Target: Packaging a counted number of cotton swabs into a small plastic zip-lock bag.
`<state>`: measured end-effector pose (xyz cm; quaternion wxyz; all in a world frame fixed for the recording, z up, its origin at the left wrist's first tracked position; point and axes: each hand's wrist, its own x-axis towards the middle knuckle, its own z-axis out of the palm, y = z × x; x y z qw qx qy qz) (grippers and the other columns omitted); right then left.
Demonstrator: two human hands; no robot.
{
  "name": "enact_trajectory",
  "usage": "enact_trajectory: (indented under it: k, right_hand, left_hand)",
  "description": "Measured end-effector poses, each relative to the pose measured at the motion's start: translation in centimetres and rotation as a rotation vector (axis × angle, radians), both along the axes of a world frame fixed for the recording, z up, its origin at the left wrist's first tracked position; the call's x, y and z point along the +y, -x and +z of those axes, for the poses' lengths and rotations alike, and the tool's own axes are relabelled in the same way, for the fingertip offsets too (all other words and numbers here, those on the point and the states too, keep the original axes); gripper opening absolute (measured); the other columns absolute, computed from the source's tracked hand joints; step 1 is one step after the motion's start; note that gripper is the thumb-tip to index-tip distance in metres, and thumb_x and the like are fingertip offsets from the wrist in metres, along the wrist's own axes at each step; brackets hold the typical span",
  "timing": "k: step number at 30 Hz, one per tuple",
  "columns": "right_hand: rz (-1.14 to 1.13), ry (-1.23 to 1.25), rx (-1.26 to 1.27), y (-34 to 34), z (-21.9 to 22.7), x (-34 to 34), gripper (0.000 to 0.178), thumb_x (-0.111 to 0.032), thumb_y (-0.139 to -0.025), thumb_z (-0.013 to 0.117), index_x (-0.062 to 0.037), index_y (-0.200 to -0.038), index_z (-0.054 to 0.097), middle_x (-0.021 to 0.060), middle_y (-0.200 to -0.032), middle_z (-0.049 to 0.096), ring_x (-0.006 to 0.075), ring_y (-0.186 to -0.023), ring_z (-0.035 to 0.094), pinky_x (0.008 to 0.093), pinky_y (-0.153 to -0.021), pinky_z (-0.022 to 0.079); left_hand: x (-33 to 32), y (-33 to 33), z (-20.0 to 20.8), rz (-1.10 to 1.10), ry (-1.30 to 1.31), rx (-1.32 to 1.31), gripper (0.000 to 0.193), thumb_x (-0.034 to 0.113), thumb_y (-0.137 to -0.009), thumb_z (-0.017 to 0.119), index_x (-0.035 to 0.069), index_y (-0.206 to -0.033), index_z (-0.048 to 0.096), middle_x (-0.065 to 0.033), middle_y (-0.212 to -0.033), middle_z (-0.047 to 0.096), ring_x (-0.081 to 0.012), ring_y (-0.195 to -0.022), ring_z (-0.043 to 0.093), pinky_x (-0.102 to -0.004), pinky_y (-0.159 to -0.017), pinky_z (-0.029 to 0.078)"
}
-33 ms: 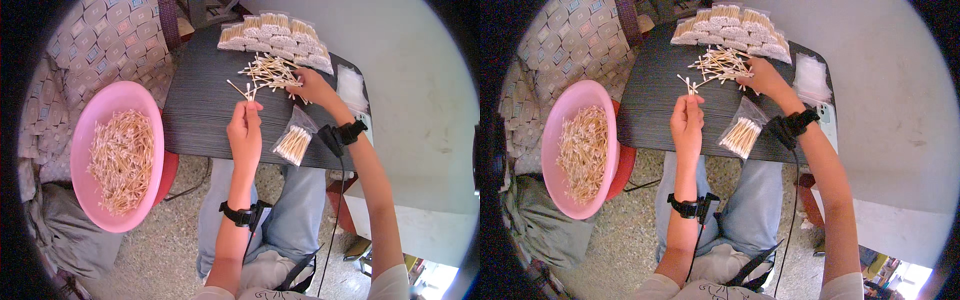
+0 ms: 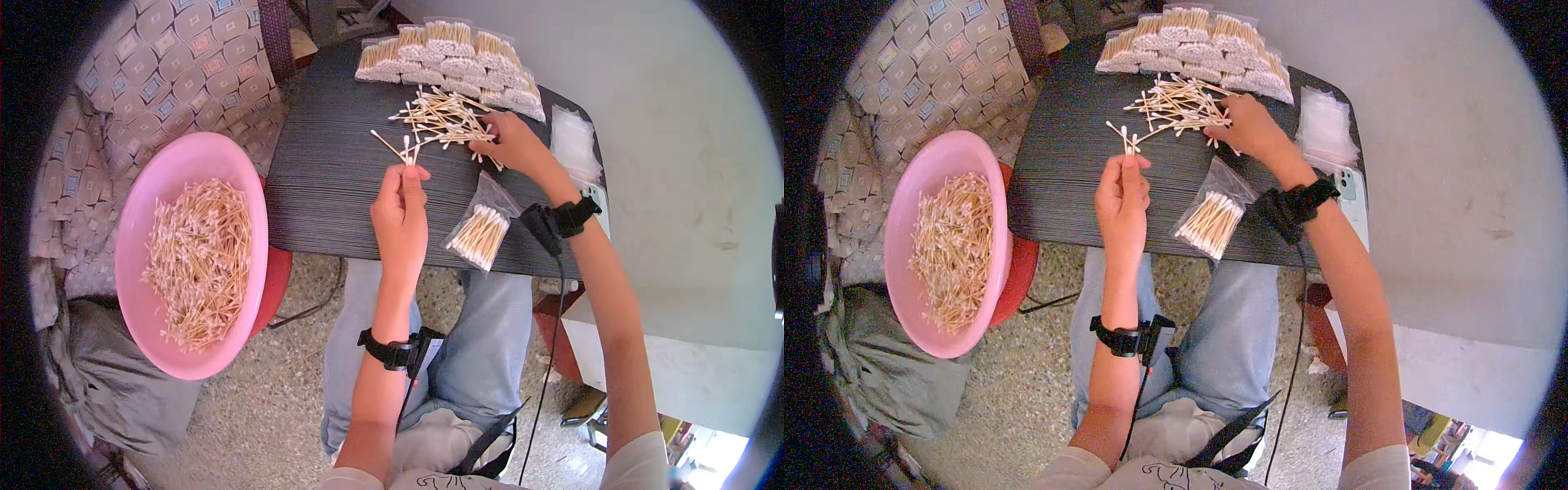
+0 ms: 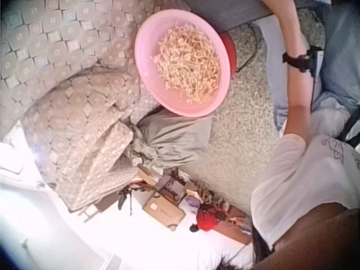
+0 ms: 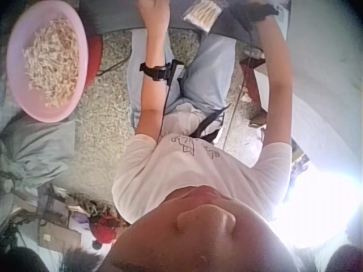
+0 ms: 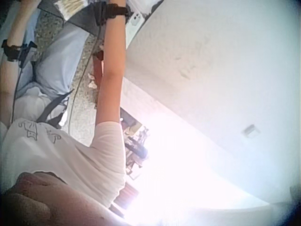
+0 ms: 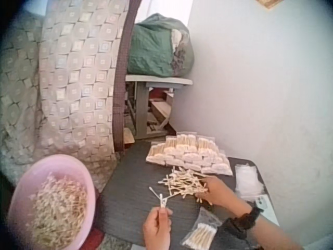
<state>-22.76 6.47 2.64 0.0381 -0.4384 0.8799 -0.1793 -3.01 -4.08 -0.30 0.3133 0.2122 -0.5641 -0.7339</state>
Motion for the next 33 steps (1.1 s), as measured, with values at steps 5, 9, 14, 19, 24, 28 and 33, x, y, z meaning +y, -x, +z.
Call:
enact_trajectory:
  k: [5,9,14,19,24,28,33]
  right_hand:
    - [-0.002,-0.049,0.118,-0.2,0.1,0.7,0.064,-0.05,-0.072,0.068,0.0067,-0.099,0.056,0.0269,-0.099,0.056,0.0427,-0.087,0.055,0.0429,-0.083,0.045]
    - [-0.07,-0.036,0.061,-0.9,0.1,-0.5,0.055,-0.033,-0.072,0.074,0.0043,-0.108,0.056,0.0206,-0.092,0.059,0.0325,-0.085,0.057,0.0374,-0.076,0.045]
    - [-0.037,0.123,0.03,-0.5,-1.1,-1.1,0.041,-0.016,-0.072,0.071,0.006,-0.104,0.057,0.0231,-0.093,0.06,0.0367,-0.088,0.059,0.0381,-0.077,0.046]
    - [-0.033,0.008,0.279,-1.0,-1.9,-1.5,0.017,0.006,-0.072,0.049,0.0089,-0.089,0.05,0.0304,-0.085,0.056,0.0431,-0.081,0.058,0.0464,-0.071,0.05]
    - [-0.045,-0.005,0.405,-0.1,-2.8,-0.1,0.021,0.007,-0.073,0.047,0.0095,-0.094,0.046,0.0314,-0.08,0.056,0.0438,-0.079,0.059,0.048,-0.067,0.05]
    - [-0.063,0.077,0.329,0.6,-2.4,1.5,0.017,0.003,-0.079,0.045,0.0064,-0.096,0.045,0.0249,-0.074,0.058,0.0427,-0.074,0.059,0.0497,-0.066,0.049]
    - [-0.225,0.366,-0.208,-0.3,1.5,2.5,0.02,-0.022,-0.095,0.044,-0.0018,-0.093,0.047,0.0008,-0.056,0.037,0.0204,-0.046,0.039,0.0314,-0.045,0.036]
  left_hand:
    - [0.1,0.1,0.1,-0.013,0.015,0.007,0.023,0.022,-0.097,0.044,0.004,-0.087,0.056,0.0056,-0.058,0.035,-0.0025,-0.052,0.031,-0.0213,-0.047,0.025]
    - [0.2,0.2,0.1,-0.013,0.04,-0.02,0.025,0.023,-0.097,0.044,0.004,-0.087,0.056,0.0054,-0.056,0.035,-0.0025,-0.051,0.031,-0.0217,-0.046,0.024]
    - [0.4,0.3,0.1,-0.007,0.078,-0.032,0.026,0.024,-0.097,0.044,0.003,-0.086,0.056,0.0051,-0.056,0.036,-0.0028,-0.051,0.031,-0.022,-0.046,0.024]
    - [0.3,0.2,0.0,-0.01,0.085,-0.027,0.027,0.025,-0.097,0.044,0.003,-0.087,0.056,0.0048,-0.056,0.037,-0.0029,-0.051,0.031,-0.0221,-0.046,0.024]
    - [0.5,0.3,0.2,-0.016,0.105,-0.036,0.025,0.023,-0.096,0.044,0.003,-0.087,0.056,0.0039,-0.055,0.037,-0.0035,-0.05,0.031,-0.0231,-0.046,0.025]
    - [0.6,0.4,0.0,0.035,0.151,-0.029,0.023,0.021,-0.096,0.044,0.004,-0.087,0.056,0.0021,-0.054,0.037,-0.005,-0.048,0.032,-0.0254,-0.045,0.025]
    - [0.5,0.4,0.1,0.085,0.25,-0.087,0.025,0.023,-0.097,0.042,0.004,-0.086,0.056,0.0008,-0.054,0.039,-0.0059,-0.048,0.033,-0.0262,-0.046,0.027]
